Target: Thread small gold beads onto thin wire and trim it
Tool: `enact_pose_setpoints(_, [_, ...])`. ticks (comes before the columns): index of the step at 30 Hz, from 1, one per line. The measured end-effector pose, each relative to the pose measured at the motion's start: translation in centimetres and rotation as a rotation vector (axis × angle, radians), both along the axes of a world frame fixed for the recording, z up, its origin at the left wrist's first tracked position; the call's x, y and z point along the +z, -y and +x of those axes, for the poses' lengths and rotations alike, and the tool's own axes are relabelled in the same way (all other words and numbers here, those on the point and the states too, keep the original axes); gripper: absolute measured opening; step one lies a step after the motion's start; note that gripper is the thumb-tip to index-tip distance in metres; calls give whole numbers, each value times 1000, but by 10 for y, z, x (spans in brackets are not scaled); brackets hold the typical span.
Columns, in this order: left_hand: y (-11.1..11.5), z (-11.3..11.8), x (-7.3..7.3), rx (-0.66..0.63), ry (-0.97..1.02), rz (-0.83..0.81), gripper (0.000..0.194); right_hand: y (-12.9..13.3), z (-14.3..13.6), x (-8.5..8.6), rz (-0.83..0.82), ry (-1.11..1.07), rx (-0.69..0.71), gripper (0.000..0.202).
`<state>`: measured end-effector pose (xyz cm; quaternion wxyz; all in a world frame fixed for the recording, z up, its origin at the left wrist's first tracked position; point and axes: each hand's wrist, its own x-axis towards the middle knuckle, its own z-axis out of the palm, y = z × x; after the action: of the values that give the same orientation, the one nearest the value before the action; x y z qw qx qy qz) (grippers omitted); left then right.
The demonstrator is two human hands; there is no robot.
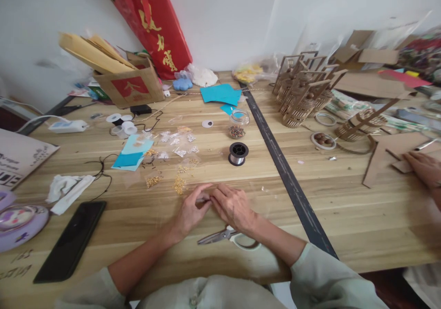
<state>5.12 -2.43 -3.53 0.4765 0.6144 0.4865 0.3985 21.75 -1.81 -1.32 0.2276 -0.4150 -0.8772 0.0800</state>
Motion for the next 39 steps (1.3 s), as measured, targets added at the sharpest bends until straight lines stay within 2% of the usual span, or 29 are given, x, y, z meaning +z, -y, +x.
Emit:
enact_pose_setpoints(7, [0, 0, 0, -26, -77, 35, 46, 2, -2, 2, 23, 52, 0, 12])
enact_pose_setpoints(11, [0, 1, 0, -14, -22, 20, 43, 2, -3, 0, 6, 49, -30, 13])
enact_pose_setpoints(15, [-2, 1, 4, 2, 81, -45, 40, -2, -2, -4, -124, -96, -99, 12])
enact_pose_setpoints(20, [-7, 0, 10, -23, 209, -179, 28, -7, 0, -5, -336, -358, -84, 11])
enact_pose_setpoints(28, [-10, 0, 12, -12, 310, -239, 20, -7, -3, 3, -570, -516, -142, 17])
enact_pose_setpoints(35, [-10, -1, 17, -23, 261, -229, 26, -8, -2, 3, -623, -572, -138, 19])
enact_pose_setpoints(39, [-8, 0, 15, -13, 238, -234, 22, -8, -3, 4, -642, -581, -144, 18])
